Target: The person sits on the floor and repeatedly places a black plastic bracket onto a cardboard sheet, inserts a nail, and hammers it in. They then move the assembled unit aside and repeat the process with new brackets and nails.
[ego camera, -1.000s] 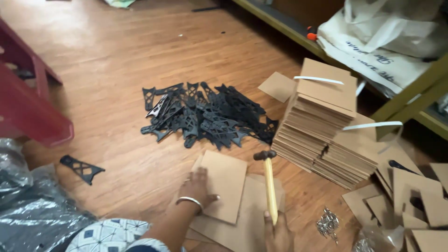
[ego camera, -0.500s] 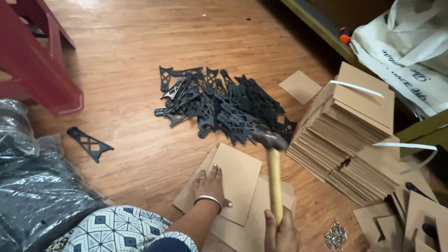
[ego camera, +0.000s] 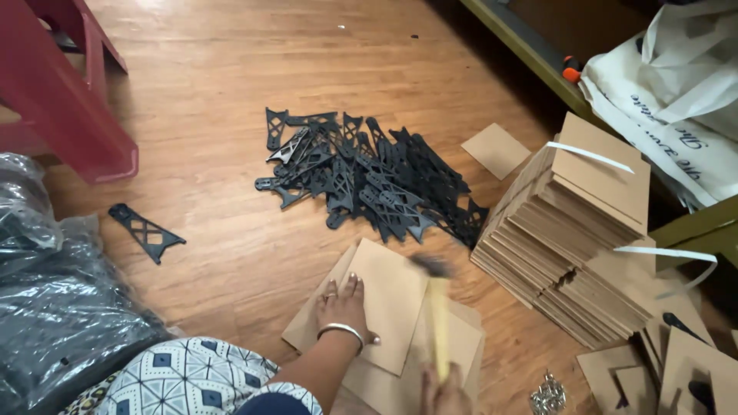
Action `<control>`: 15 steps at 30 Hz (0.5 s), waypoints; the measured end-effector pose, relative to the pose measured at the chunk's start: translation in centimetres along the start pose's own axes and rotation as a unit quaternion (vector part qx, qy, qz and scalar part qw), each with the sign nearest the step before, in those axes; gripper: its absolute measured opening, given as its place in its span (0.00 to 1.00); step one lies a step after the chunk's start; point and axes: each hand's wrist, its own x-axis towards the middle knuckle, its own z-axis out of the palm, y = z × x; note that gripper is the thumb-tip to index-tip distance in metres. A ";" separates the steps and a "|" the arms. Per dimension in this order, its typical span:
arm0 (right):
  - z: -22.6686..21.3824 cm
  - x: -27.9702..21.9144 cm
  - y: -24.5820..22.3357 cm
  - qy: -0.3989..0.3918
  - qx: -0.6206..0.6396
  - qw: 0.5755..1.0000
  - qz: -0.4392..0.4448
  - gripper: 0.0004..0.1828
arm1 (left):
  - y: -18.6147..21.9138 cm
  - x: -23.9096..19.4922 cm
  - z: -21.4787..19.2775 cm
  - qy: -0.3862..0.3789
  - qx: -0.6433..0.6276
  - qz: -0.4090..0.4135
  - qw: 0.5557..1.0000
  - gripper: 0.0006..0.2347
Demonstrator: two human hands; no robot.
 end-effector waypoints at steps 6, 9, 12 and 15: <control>-8.3 -1.5 -9.8 -0.021 -0.013 0.999 0.022 0.20 | -0.3 0.1 0.4 0.010 0.000 0.001 1.000 0.57; -7.1 -1.8 -9.9 0.072 0.013 0.996 0.042 0.20 | 0.1 0.3 0.0 0.009 -0.003 0.002 1.000 0.58; -1.3 -0.9 -2.4 0.033 -0.028 0.999 0.019 0.23 | 0.2 0.4 0.3 0.015 0.008 0.009 1.000 0.58; -4.2 -0.5 -5.4 -0.087 0.080 0.989 0.094 0.24 | 0.1 -0.1 0.3 0.024 -0.023 0.000 0.999 0.58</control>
